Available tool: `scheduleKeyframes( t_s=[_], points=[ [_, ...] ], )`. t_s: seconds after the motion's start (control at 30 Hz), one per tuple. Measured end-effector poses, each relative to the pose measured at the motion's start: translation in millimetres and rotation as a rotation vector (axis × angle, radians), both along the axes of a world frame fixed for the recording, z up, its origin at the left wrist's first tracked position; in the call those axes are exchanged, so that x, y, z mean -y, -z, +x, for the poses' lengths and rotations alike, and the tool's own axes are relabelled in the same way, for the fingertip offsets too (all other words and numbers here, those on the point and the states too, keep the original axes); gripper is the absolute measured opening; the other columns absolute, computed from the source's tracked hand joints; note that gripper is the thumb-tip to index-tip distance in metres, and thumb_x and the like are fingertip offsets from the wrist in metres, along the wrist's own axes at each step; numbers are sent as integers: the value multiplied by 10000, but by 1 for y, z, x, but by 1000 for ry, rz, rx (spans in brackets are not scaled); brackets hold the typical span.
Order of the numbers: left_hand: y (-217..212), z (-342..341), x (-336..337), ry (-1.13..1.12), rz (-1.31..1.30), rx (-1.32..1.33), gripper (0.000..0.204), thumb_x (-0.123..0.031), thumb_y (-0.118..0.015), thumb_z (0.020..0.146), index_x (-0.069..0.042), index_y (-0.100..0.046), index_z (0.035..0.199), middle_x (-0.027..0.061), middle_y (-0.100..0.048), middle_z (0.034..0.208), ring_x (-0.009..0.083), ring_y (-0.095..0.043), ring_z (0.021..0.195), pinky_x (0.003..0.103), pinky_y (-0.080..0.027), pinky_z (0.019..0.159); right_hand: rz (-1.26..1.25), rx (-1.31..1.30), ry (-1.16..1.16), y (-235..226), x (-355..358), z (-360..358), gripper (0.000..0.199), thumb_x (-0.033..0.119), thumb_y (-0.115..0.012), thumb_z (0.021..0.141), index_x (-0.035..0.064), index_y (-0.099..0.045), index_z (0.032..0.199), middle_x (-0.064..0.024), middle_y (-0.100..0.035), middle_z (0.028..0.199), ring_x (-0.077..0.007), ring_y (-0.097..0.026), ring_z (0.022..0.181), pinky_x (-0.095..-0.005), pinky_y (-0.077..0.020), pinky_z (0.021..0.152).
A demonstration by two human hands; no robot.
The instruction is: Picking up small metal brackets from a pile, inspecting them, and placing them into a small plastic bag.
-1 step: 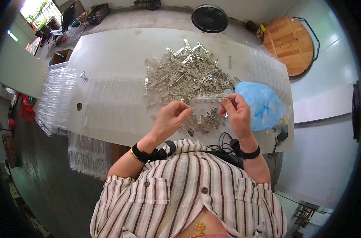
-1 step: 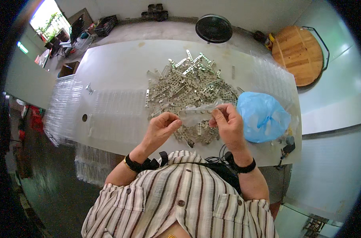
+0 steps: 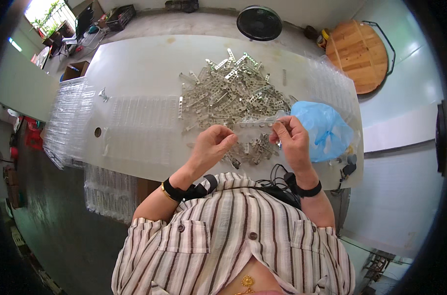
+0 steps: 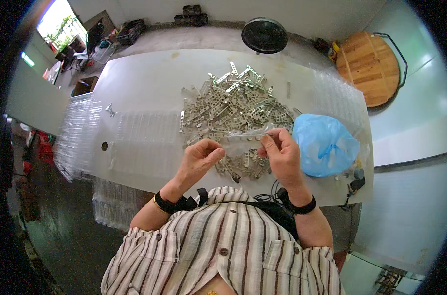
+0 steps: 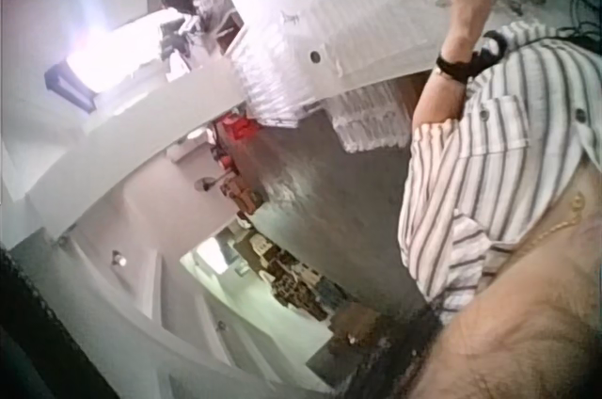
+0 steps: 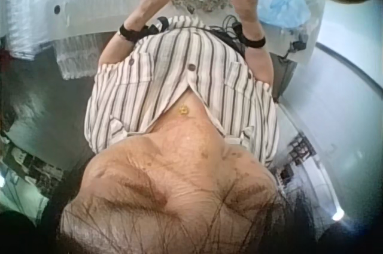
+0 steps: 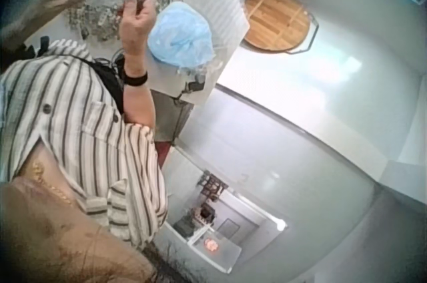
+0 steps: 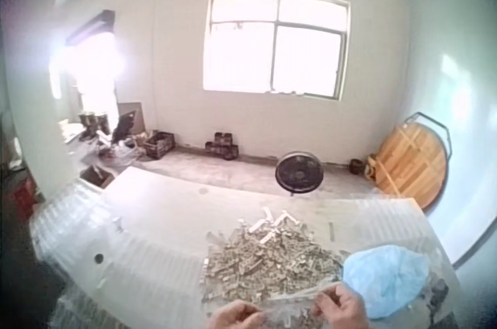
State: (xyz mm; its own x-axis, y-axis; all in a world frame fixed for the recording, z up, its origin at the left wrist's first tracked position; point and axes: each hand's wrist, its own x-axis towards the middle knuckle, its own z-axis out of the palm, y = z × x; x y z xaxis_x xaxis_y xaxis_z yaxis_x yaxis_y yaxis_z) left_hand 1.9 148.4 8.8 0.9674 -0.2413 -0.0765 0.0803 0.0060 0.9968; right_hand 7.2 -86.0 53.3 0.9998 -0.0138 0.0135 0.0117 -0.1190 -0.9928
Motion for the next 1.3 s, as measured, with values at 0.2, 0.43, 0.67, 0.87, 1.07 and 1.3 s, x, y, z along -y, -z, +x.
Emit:
scheduleKeyframes(
  t_s=[0.2, 0.43, 0.67, 0.87, 1.07, 1.3],
  points=[
    [0, 0, -4, -32, 31, -36, 202, -186, -686, 926, -2, -624, 983, -29, -616, 815, 31, -528, 714, 200, -439, 616, -38, 5, -24, 2, -9, -5, 156, 166, -602, 978, 13, -573, 993, -24, -626, 787, -85, -617, 677, -249, -525, 616],
    [6, 1, -6, 16, 24, -107, 179, -182, -681, 923, -16, -624, 959, -38, -591, 771, 33, -516, 682, 200, -424, 592, 5, 55, -15, 2, -11, -8, 153, 163, -597, 981, 12, -571, 971, -21, -627, 772, -85, -618, 678, -244, -526, 619],
    [0, -1, -2, -25, -124, -153, 168, -187, -680, 925, -32, -617, 943, -34, -593, 750, 40, -519, 659, 202, -432, 594, 4, 64, -2, 3, -13, -13, 136, 150, -594, 980, 18, -565, 961, -16, -629, 768, -73, -611, 677, -229, -521, 626],
    [3, -1, -2, -1, -94, -208, 182, -205, -692, 923, -40, -625, 886, -28, -582, 704, 45, -514, 601, 209, -428, 548, 5, 67, 3, 4, -17, -17, 128, 144, -597, 978, 22, -561, 964, -10, -625, 773, -68, -611, 677, -225, -519, 627],
    [1, -7, -8, -48, -96, -182, 158, -177, -704, 912, -38, -648, 862, -20, -609, 706, 35, -524, 618, 210, -423, 544, -31, 117, 16, 5, -16, -19, 119, 131, -601, 973, 20, -558, 962, -7, -620, 784, -69, -619, 679, -227, -523, 621],
    [2, -13, -6, -19, 104, 132, 138, -152, -716, 902, -18, -687, 914, -28, -640, 768, 30, -528, 695, 192, -423, 609, -56, 154, 39, 6, -20, -20, 118, 127, -599, 973, 20, -554, 958, -6, -615, 789, -70, -632, 686, -228, -530, 621]
  ],
)
